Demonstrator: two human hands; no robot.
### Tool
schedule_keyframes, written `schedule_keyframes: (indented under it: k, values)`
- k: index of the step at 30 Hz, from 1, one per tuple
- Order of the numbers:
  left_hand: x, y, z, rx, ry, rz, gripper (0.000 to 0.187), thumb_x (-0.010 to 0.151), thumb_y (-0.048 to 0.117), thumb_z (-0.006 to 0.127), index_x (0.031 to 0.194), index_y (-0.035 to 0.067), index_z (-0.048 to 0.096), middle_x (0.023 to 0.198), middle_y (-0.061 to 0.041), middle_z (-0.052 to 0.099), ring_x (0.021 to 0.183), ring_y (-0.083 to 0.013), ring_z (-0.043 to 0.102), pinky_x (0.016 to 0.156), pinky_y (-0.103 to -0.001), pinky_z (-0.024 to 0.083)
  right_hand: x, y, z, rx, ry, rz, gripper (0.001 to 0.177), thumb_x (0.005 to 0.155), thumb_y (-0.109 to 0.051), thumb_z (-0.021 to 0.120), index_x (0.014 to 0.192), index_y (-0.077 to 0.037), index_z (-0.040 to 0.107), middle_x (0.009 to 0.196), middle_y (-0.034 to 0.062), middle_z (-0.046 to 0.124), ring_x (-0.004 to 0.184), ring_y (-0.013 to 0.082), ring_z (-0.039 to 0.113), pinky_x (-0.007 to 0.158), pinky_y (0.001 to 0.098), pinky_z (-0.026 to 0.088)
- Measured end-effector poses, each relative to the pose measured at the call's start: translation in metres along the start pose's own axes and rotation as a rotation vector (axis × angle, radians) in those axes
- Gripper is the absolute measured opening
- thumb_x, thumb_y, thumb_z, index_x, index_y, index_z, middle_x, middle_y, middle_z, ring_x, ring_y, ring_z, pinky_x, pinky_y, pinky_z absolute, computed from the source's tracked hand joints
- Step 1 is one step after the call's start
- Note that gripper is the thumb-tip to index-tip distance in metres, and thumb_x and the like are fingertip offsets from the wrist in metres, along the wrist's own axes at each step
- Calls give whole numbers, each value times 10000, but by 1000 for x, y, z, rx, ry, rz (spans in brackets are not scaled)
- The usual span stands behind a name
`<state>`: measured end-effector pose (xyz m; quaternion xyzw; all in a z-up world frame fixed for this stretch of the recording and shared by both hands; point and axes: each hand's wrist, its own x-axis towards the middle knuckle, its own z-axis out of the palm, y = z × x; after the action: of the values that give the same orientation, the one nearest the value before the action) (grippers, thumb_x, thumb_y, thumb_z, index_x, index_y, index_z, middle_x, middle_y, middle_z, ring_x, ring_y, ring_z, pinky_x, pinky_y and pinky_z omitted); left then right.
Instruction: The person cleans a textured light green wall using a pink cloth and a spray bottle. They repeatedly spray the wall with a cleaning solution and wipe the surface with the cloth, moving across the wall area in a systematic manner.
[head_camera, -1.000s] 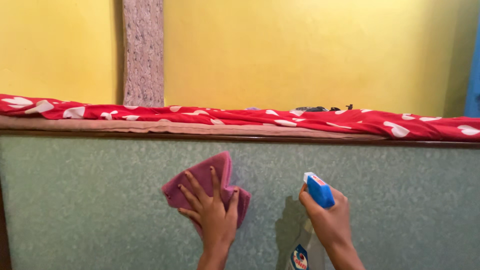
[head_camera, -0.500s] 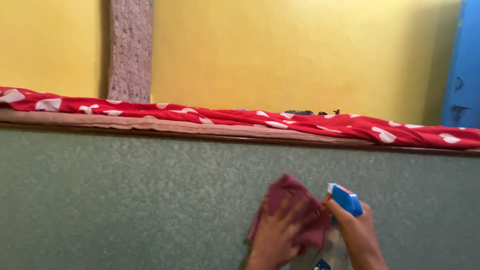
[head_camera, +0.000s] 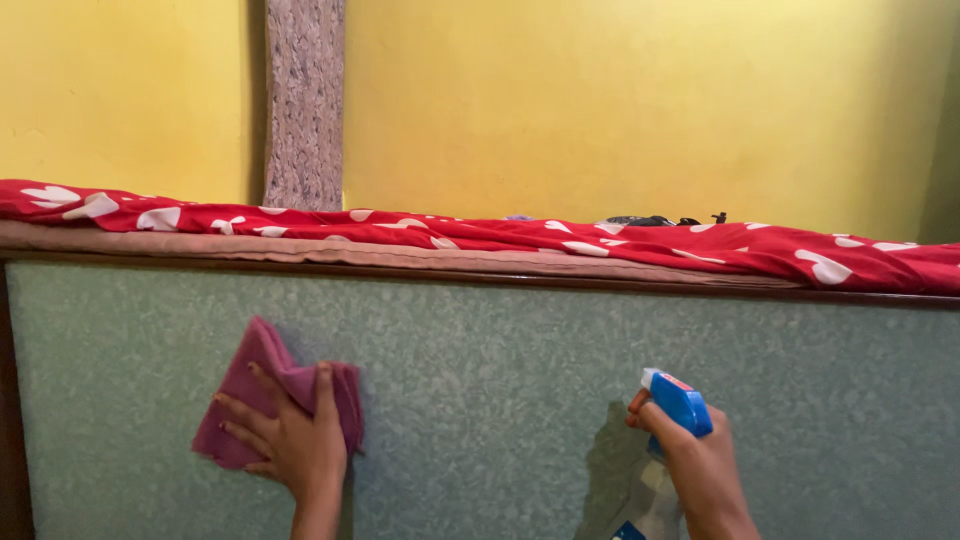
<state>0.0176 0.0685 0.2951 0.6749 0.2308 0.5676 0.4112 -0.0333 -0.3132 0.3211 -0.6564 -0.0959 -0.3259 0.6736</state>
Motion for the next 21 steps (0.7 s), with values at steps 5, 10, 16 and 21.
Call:
schedule_keyframes:
  k: [5, 10, 16, 21]
  values:
    - [-30, 70, 34, 213, -63, 156, 1023, 839, 777, 570, 1643, 216, 278, 1687, -230, -17, 1569, -478, -14, 1162, -796, 95, 2, -12, -25, 40, 12, -45, 172, 838, -146, 660, 883, -9, 754, 866, 89, 736, 851, 182, 706, 834, 333, 522]
    - [-163, 167, 81, -54, -199, 728, 984, 734, 675, 681, 1542, 155, 470, 1677, -183, 132, 1524, -457, 77, 1058, -813, 62, 4, -25, -51, -17, 83, -28, 175, 840, -131, 664, 903, 9, 749, 885, 101, 737, 855, 187, 713, 820, 335, 516]
    - [-268, 139, 97, -150, -377, 1280, 751, 762, 547, 766, 1457, 328, 583, 1728, -20, 278, 1589, -331, 203, 1187, -748, 130, 1, -30, -64, -30, 137, 17, 157, 846, -115, 676, 917, 9, 743, 884, 101, 729, 841, 192, 681, 781, 342, 494]
    - [-226, 133, 77, -124, -455, 1054, 901, 633, 545, 808, 1478, 358, 558, 1706, 11, 260, 1565, -317, 204, 1163, -719, 152, -3, -32, -59, -3, 80, -35, 155, 830, -109, 660, 885, 13, 739, 858, 86, 727, 844, 177, 693, 798, 324, 511]
